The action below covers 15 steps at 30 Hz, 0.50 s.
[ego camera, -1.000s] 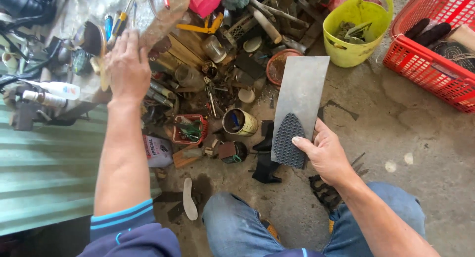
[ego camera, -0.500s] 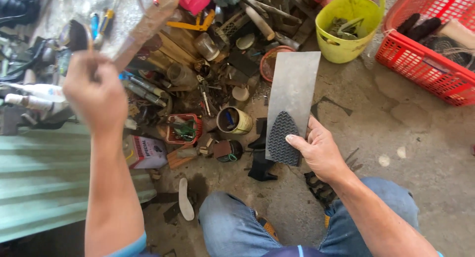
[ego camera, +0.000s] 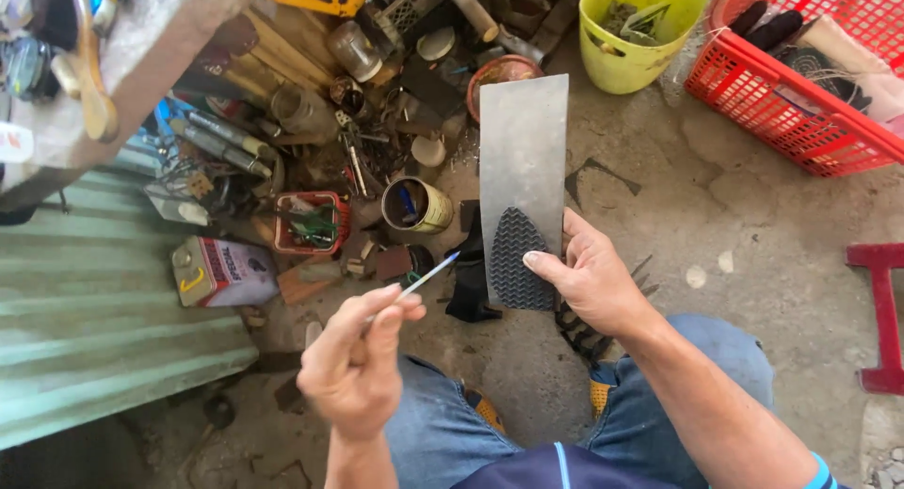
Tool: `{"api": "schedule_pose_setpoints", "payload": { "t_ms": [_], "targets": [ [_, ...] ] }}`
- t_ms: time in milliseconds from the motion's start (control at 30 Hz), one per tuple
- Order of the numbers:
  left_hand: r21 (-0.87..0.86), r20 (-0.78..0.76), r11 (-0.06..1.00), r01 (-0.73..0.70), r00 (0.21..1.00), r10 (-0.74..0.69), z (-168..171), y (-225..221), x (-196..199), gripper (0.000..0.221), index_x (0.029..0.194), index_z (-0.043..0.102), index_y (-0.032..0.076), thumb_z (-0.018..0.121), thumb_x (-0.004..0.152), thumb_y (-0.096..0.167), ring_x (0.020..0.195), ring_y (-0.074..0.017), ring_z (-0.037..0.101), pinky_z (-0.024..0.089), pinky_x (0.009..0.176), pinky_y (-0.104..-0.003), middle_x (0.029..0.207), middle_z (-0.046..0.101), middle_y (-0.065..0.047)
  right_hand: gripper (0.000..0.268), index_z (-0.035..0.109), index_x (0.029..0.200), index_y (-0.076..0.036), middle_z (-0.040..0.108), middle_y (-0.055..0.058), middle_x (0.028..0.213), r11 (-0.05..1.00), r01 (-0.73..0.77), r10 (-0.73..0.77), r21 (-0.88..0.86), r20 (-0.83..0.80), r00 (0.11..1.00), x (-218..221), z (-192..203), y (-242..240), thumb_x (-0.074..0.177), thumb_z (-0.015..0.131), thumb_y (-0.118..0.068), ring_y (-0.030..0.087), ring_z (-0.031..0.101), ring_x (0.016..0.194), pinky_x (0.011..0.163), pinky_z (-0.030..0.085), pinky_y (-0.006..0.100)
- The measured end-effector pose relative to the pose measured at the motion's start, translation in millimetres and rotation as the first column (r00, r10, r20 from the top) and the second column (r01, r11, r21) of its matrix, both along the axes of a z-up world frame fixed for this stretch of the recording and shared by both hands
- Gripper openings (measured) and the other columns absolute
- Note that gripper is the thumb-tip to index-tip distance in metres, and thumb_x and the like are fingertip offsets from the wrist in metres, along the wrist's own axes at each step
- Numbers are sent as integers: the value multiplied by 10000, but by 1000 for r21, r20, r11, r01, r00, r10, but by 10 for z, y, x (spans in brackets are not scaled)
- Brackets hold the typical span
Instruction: The person traces a shoe sole template onto a piece of material and then cuts it out using scissors.
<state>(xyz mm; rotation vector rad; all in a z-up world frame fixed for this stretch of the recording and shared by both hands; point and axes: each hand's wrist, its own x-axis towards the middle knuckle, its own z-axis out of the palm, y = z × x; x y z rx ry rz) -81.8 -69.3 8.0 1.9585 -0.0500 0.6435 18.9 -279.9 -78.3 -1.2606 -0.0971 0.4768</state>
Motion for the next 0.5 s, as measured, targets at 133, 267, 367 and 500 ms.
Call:
{"api": "schedule_pose_setpoints", "payload": {
  "t_ms": [133, 267, 367, 500],
  "targets": [
    [110, 34, 993, 41, 998, -45, 24, -79, 97, 161, 1137, 656, -56, 620, 996, 12, 761, -207, 791, 675, 683, -228, 929, 763, -184, 521, 536, 1444, -57, 672, 53, 1368, 999, -45, 45, -14, 5, 999, -50, 54, 32, 928, 599, -23, 140, 627, 1239, 1084, 489, 308],
    [202, 26, 978, 53, 998, -59, -26, -150, 138, 134, 1115, 661, -26, 616, 1007, 40, 747, -195, 776, 648, 697, -253, 918, 755, -153, 510, 529, 1425, -34, 654, 66, 1368, 998, -56, 57, -14, 92, 994, -93, 16, 39, 923, 617, -43, 138, 603, 1253, 1105, 454, 300],
    [247, 45, 966, 81, 994, -95, -95, -194, 157, 134, 1121, 662, -25, 635, 999, 23, 741, -196, 756, 629, 701, -265, 943, 750, -150, 464, 543, 1387, -32, 672, 70, 1315, 997, -75, 74, 7, 106, 992, -137, 4, 49, 928, 614, -27, 133, 618, 1200, 1070, 475, 294],
    [404, 81, 912, 67, 991, -109, -163, -201, 190, 109, 1092, 678, -14, 670, 986, 8, 823, -236, 738, 583, 764, -332, 999, 758, -134, 427, 528, 1349, -6, 670, 102, 1307, 998, -65, 62, 15, 148, 987, -222, 132, 70, 927, 577, 28, 141, 615, 1221, 1111, 467, 289]
  ]
}}
